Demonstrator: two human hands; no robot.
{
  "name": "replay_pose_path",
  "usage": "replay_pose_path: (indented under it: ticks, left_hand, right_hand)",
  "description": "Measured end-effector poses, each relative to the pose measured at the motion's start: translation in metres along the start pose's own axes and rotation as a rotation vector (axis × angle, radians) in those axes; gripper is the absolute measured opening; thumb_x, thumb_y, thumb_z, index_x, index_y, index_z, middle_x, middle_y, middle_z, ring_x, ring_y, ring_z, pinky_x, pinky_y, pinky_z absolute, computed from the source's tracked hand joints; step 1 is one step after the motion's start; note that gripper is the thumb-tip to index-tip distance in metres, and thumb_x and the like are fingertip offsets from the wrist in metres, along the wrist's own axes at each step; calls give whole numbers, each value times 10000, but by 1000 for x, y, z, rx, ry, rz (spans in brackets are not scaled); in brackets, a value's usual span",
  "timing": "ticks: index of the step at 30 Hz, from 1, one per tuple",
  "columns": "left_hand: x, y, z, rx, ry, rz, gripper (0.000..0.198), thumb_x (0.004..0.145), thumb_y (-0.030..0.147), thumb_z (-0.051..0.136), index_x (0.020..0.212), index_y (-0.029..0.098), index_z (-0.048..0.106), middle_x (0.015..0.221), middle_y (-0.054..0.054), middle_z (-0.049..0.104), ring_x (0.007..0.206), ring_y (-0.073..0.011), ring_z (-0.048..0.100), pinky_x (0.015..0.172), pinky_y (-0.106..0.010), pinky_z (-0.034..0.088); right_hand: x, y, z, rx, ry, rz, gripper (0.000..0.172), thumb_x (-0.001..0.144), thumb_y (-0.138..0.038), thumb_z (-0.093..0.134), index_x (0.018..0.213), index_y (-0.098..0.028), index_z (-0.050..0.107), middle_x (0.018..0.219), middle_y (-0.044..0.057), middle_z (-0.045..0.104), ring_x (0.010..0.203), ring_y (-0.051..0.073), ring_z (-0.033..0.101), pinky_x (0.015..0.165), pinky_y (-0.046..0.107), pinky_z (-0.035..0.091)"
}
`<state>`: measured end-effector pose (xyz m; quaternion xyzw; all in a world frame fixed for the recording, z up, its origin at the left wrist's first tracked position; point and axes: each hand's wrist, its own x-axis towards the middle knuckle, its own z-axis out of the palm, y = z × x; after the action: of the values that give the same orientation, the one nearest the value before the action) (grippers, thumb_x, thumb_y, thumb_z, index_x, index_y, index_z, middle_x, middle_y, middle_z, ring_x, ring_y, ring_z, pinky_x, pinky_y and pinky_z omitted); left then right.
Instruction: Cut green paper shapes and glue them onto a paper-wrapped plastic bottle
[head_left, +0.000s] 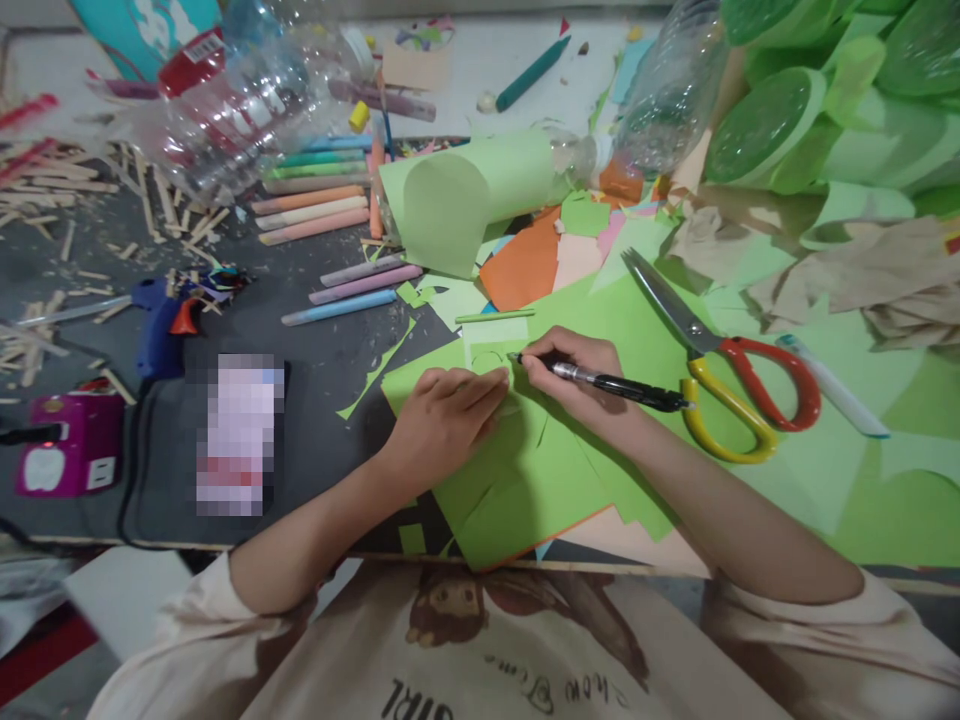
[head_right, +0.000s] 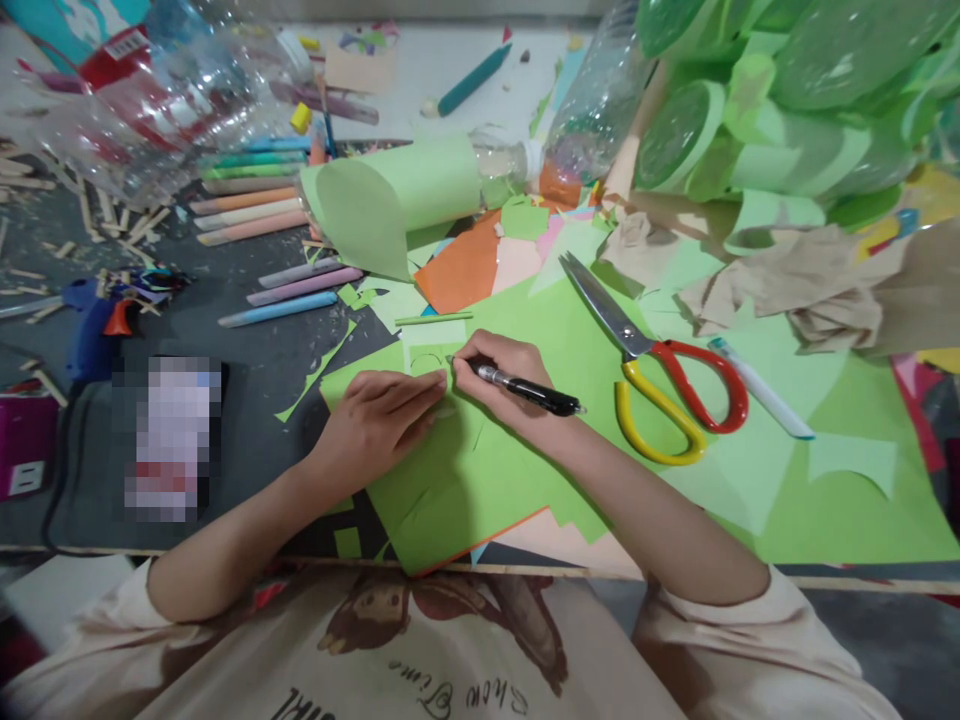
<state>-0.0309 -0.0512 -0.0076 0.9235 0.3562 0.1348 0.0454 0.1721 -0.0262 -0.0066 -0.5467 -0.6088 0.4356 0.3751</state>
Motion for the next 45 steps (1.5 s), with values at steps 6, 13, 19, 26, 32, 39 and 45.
replay_pose_path:
  ticks: [6,13,19,26,32,39,45]
  left_hand:
    - [0,1,-1,5,-32,-15,314,1031,219,423,1212,165,673,1211,-59,751,962,-197,652,838,-357,463]
    - [0,0,0,-5,-57,-21,302,1023,207,435,1219,167,661,1225,-66,746,966,-207,659,831,-378,467]
    - [0,0,1,-4,-38,-11,308,1031,219,422,1215,160,661,1209,-66,751,958,-205,662,818,-377,465]
    - [0,0,0,9,-66,-17,309,1021,212,435,1223,178,666,1221,-68,748,955,-208,664,829,-374,473]
    - [0,-1,0,-24,-73,-27,300,1015,212,457,1238,179,655,1226,-72,744,978,-210,665,835,-372,468]
    - [0,0,0,-5,-29,-11,280,1012,204,468,1206,163,666,1215,-63,751,949,-206,661,829,-367,459]
    - [0,0,0,10,-10,-6,281,1019,208,457,1196,163,670,1196,-63,756,950,-204,661,831,-365,453]
  right_hand:
    - [0,-4,1,-2,11,35,164,751,-300,615,619,-221,559,563,-23,567,531,121,481,520,254,367]
    - [-1,-2,0,-2,75,43,186,747,-305,618,604,-227,528,552,-34,538,523,118,466,518,256,367]
    - [0,-2,0,-12,12,31,169,754,-322,607,629,-223,552,573,-29,550,539,120,480,536,260,369]
    - [-2,3,0,-11,119,54,205,762,-296,610,602,-228,501,552,-45,497,527,116,461,529,263,370]
    - [-1,1,1,9,86,54,162,729,-304,611,603,-225,544,542,-38,526,507,112,445,508,258,346]
    - [-1,4,-4,-10,177,57,206,710,-270,599,555,-239,466,514,-47,489,501,117,450,504,252,358]
    - [2,2,-5,32,86,76,158,704,-298,611,588,-231,528,531,-41,531,497,111,445,491,251,344]
